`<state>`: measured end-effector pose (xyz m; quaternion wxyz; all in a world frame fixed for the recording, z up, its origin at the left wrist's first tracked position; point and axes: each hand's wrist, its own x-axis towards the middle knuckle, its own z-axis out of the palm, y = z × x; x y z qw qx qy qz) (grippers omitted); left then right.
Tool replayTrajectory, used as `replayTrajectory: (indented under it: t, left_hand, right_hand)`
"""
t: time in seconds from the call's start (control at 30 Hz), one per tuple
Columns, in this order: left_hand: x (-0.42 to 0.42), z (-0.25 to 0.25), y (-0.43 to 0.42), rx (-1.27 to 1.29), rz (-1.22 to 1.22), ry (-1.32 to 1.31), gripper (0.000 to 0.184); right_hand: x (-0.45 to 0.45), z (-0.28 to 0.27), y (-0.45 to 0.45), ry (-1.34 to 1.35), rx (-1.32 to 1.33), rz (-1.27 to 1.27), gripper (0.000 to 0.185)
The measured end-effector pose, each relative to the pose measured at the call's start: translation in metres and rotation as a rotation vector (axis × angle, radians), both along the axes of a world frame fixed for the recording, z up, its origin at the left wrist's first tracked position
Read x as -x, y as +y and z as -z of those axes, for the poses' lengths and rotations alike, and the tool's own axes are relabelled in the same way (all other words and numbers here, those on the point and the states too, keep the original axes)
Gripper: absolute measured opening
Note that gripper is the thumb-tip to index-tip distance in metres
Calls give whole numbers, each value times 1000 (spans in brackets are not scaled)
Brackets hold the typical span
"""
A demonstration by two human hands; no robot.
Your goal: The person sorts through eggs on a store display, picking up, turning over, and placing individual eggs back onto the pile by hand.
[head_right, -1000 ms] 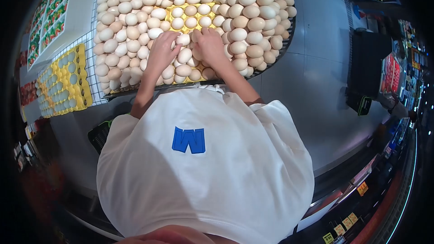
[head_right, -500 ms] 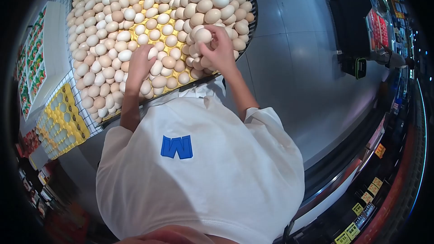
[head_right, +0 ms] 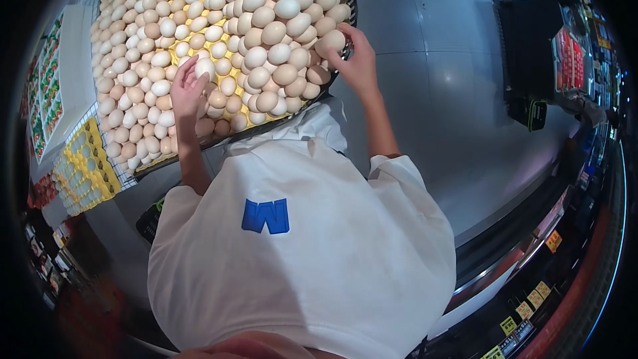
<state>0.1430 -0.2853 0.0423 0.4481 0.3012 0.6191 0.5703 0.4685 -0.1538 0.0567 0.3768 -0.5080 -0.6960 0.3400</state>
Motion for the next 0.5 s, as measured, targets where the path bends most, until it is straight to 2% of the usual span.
replayTrajectory:
  t: [0.1,0.27,0.37,0.47,0.5]
  left_hand:
    - [-51,-24,7,-4,-83,-66,48]
    - [-98,-14,10,-52,-199,-67,52]
    - [-127,-18,15,-198,-260,88,55]
    - [-156,-15,17,-146,-284,102,55]
    - [-166,-19,20,-141,-288,287,54]
  right_hand:
    - [-7,3,15,-5,47,-118,43]
    - [-12,8,30,-16,86,-385,43]
    - [-19,14,45,52,114,-437,43]
    - [-26,22,74,97,128,-458,43]
    - [-27,21,85,96,107,-466,43]
